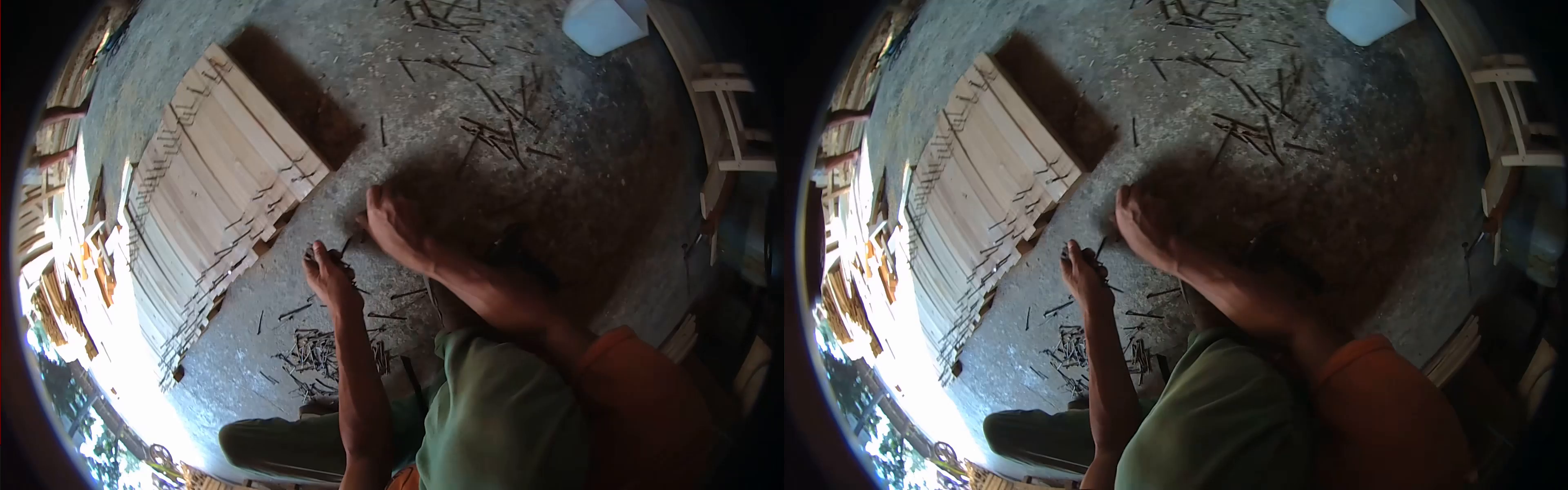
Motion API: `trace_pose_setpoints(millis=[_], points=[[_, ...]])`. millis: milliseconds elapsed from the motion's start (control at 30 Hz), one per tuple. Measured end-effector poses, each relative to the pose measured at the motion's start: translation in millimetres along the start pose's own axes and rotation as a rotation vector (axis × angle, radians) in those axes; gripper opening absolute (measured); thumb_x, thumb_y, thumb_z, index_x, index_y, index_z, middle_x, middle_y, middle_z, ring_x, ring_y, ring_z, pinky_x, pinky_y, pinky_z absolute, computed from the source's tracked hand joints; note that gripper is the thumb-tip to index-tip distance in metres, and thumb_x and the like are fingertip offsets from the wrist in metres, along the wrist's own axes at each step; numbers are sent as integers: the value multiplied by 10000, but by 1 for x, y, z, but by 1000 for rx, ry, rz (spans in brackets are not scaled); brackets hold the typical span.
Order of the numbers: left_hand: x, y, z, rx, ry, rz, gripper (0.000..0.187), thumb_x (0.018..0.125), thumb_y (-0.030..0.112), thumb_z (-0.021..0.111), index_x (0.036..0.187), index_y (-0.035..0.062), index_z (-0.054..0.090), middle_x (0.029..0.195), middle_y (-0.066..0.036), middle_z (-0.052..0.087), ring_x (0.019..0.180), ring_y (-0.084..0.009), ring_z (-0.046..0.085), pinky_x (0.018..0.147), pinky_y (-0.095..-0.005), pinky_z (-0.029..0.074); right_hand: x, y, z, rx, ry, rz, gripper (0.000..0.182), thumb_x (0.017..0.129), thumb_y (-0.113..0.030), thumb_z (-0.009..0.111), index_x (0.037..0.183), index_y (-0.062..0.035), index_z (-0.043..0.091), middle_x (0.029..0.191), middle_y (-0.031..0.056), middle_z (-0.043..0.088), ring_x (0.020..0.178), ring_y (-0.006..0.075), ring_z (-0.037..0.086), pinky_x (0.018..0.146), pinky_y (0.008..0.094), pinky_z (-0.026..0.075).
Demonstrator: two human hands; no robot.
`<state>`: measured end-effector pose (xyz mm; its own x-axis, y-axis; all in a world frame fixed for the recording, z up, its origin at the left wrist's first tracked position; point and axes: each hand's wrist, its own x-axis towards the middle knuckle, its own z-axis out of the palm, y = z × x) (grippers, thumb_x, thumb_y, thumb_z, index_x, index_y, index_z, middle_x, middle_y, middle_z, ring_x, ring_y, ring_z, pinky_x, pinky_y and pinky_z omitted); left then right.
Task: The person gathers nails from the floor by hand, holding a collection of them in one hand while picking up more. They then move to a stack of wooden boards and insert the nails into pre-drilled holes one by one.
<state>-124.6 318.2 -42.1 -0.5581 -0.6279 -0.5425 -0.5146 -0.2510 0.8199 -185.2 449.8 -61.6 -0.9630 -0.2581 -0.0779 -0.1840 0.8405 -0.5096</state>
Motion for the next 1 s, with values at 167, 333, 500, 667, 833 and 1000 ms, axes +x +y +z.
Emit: trace_pose_setpoints(millis=[167, 333, 500, 667, 833, 1000], points=[[-5, 8, 5, 74, -112, -57, 259, 994, 344, 544, 911, 101, 504, 680, 0, 502, 500, -66, 404, 426, -216, 325, -5, -12, -2, -244, 78, -31, 131, 775, -122, 623, 850, -16, 609, 765, 138, 608, 709, 219, 656, 519, 336, 532], [-9, 8, 21, 17, -274, -157, 237, 1001, 303, 535, 857, 117, 508, 653, 17, 481, 493, -56, 407, 422, -213, 310, -2, -13, -8, -447, -51, -263, 175, 738, -198, 665, 806, -43, 623, 731, 75, 589, 675, 153, 612, 485, 260, 461], [-10, 5, 29, -72, -352, -114, 210, 1012, 285, 522, 879, 122, 514, 634, 49, 460, 499, -38, 405, 422, -211, 306, 1, -8, -5, -372, -108, -229, 142, 751, -191, 646, 788, -54, 658, 723, 87, 638, 699, 168, 651, 498, 333, 482], [3, 2, 28, -105, -630, -94, 320, 1021, 391, 485, 1036, 83, 568, 860, -5, 596, 723, -88, 574, 617, -221, 481, 3, 7, -38, 412, -110, 113, 236, 821, -175, 633, 810, 61, 628, 727, 229, 653, 709, 371, 675, 605, 488, 528], [-37, 24, 77, -350, -533, -309, 324, 1036, 400, 445, 974, 98, 546, 762, 37, 499, 642, -57, 420, 540, -227, 355, -3, 28, -67, 639, -269, -49, 232, 864, -235, 690, 897, -5, 676, 775, 193, 677, 676, 325, 673, 643, 442, 523], [-30, 16, 73, -399, -650, -369, 218, 1017, 350, 512, 1015, 133, 527, 685, 42, 382, 602, -69, 352, 510, -223, 316, 24, 147, -130, 365, 304, 633, 317, 886, -362, 688, 858, -49, 653, 758, 85, 661, 674, 208, 641, 584, 367, 503]])
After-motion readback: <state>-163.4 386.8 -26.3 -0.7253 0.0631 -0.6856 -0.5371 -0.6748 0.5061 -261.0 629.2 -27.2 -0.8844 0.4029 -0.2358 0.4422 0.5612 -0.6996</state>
